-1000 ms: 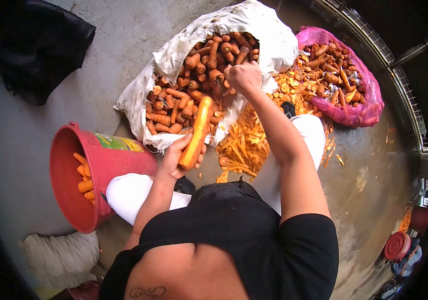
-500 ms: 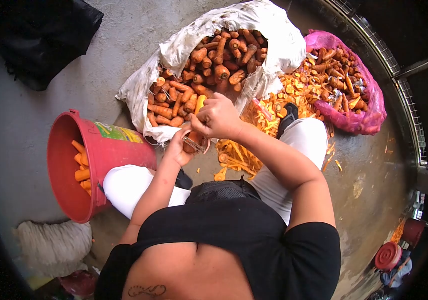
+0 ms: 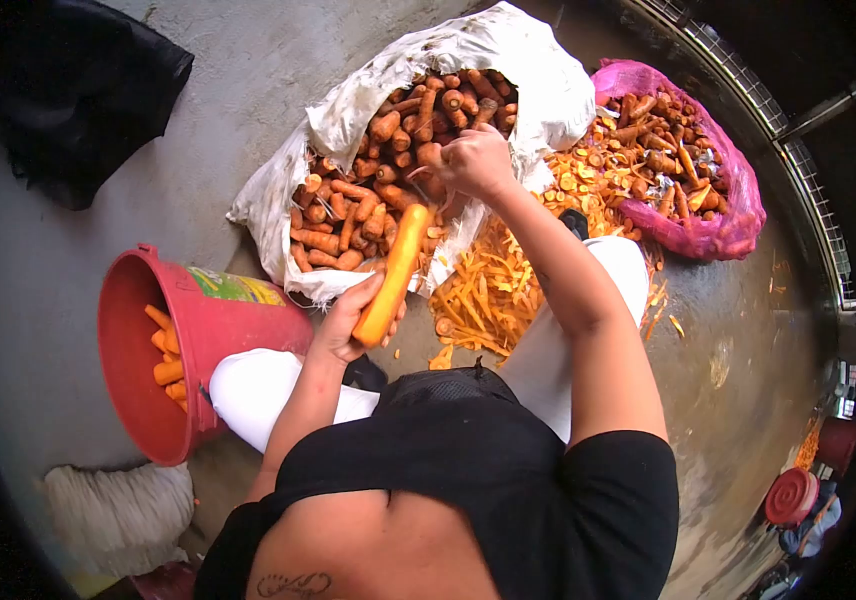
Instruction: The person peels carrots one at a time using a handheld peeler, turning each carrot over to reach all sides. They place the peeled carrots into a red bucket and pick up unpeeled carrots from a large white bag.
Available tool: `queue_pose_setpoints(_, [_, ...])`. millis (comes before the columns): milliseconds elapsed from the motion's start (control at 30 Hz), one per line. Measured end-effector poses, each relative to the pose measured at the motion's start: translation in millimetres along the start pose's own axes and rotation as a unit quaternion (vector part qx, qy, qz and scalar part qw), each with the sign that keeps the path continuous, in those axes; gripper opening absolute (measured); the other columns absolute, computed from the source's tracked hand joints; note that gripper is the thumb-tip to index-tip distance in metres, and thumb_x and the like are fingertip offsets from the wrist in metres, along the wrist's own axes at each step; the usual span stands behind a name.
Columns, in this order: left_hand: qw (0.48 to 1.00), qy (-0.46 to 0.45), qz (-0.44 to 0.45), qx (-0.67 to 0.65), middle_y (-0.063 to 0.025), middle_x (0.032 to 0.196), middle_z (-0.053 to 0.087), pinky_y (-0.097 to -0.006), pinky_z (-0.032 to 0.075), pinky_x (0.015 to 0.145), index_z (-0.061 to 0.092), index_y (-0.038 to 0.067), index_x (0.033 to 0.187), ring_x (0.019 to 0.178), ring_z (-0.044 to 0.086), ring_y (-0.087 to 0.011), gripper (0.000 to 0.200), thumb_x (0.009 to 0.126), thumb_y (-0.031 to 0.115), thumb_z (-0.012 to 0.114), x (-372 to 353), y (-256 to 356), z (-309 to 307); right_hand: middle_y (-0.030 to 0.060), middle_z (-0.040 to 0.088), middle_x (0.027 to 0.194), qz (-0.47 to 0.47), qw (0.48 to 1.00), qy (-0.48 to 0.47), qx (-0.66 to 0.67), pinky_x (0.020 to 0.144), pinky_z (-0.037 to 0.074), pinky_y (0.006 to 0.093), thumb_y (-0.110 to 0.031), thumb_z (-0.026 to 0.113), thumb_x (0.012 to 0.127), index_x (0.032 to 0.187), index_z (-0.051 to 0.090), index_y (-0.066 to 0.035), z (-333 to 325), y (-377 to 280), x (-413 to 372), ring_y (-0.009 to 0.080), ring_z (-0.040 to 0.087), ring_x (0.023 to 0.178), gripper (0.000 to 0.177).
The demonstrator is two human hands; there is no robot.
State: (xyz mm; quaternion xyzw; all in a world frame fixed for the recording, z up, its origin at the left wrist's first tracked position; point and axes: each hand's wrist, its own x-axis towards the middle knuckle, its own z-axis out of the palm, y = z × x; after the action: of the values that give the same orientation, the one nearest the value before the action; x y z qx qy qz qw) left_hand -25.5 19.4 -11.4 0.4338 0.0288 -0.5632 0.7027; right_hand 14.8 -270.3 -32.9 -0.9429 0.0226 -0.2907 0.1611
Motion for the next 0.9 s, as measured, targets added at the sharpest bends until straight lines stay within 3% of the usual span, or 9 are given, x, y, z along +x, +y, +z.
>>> queue_pose_setpoints(100, [0.997,-0.079,-0.009,-0.023,-0.0114,0.08,0.061,-0.0232,0.053,0.042,0.05,0.005,0.118,0.056,0.063,-0.0139,0.037,0.1,0.037,0.041,-0.1,5.7,5.8,0.0104,0.056,0.048,0.065,0.995,-0.053,-0.047,0.058,0.046,0.0354,-0.035,0.057,0.084,0.054,0.067,-0.01,10.8,14.1,-4.7,0.0253,0.056,0.049,0.041])
queue_pose_setpoints(233, [0.992,-0.053,0.024,-0.112,-0.0092,0.087,0.061,-0.0231,0.051,0.049,0.048,0.007,0.125,0.064,0.061,-0.013,0.048,0.099,0.047,0.041,11.9,3.4,1.9,0.0085,0.061,0.052,0.221,0.968,-0.088,-0.083,0.067,0.048,0.0319,-0.039,0.046,0.088,0.057,0.069,-0.012,2.0,-0.9,-1.6,0.0272,0.062,0.056,0.047])
queue_pose_setpoints(267, [0.989,-0.091,0.04,-0.112,-0.0078,0.087,0.059,-0.0233,0.05,0.053,0.048,0.006,0.128,0.067,0.06,-0.013,0.058,0.096,0.054,0.043,10.8,8.9,5.4,0.0056,0.061,0.05,0.266,0.957,-0.108,-0.045,0.056,0.049,0.0326,-0.04,0.045,0.091,0.061,0.071,-0.011,-2.0,-4.9,1.3,0.0222,0.062,0.05,0.049])
queue_pose_setpoints(367, [0.989,-0.08,0.03,-0.124,-0.0084,0.087,0.055,-0.0259,0.048,0.055,0.038,0.004,0.139,0.068,0.057,-0.0149,0.073,0.093,0.059,0.046,18.6,5.7,-2.7,0.0023,0.061,0.049,0.3,0.93,-0.14,0.161,0.046,0.046,0.0319,-0.042,0.046,0.092,0.063,0.072,-0.013,-22.5,-36.3,1.8,0.0148,0.058,0.043,0.049])
queue_pose_setpoints(400, [0.991,-0.061,0.024,-0.115,-0.0085,0.092,0.057,-0.0261,0.047,0.055,0.042,0.004,0.135,0.072,0.059,-0.016,0.07,0.091,0.058,0.05,24.3,-0.7,-13.3,-0.0025,0.058,0.046,0.268,0.935,-0.164,0.166,0.043,0.044,0.0291,-0.042,0.048,0.093,0.063,0.073,-0.015,-21.5,-42.8,-3.3,0.0079,0.054,0.04,0.047])
queue_pose_setpoints(500, [0.996,0.029,0.021,-0.083,-0.0081,0.098,0.06,-0.0288,0.048,0.056,0.049,0.006,0.127,0.076,0.061,-0.0173,0.057,0.092,0.05,0.054,28.5,-5.8,-15.1,0.0018,0.055,0.046,0.011,0.98,-0.065,0.186,0.052,0.041,0.0333,-0.034,0.057,0.086,0.054,0.068,-0.013,-34.2,-77.1,-23.9,0.0188,0.053,0.044,0.039])
queue_pose_setpoints(533, [0.99,0.009,0.038,-0.134,-0.0081,0.104,0.062,-0.0334,0.052,0.064,0.054,0.008,0.118,0.082,0.063,-0.0202,0.043,0.093,0.043,0.056,29.3,-9.1,-18.7,0.0025,0.053,0.046,-0.015,0.979,-0.05,0.196,0.054,0.039,0.0336,-0.028,0.061,0.085,0.053,0.065,-0.012,-32.0,-84.9,-30.8,0.0187,0.049,0.045,0.035])
queue_pose_setpoints(667, [0.98,0.095,0.021,-0.172,-0.007,0.103,0.064,-0.0383,0.054,0.081,0.057,0.01,0.116,0.094,0.063,-0.0219,0.038,0.094,0.04,0.053,33.7,-11.5,-16.6,0.0004,0.05,0.047,-0.097,0.976,-0.058,0.186,0.054,0.033,0.0329,-0.018,0.065,0.078,0.048,0.055,-0.013,-36.5,-104.3,-42.4,0.0179,0.046,0.049,0.033])
queue_pose_setpoints(900, [0.981,0.063,0.035,-0.183,-0.0049,0.102,0.065,-0.0375,0.053,0.082,0.058,0.011,0.115,0.093,0.063,-0.019,0.039,0.092,0.043,0.055,33.4,-14.6,-19.4,0.0002,0.053,0.046,-0.144,0.974,-0.047,0.166,0.053,0.035,0.0337,-0.021,0.064,0.077,0.042,0.052,-0.012,-28.9,-106.8,-42.1,0.0191,0.051,0.049,0.038])
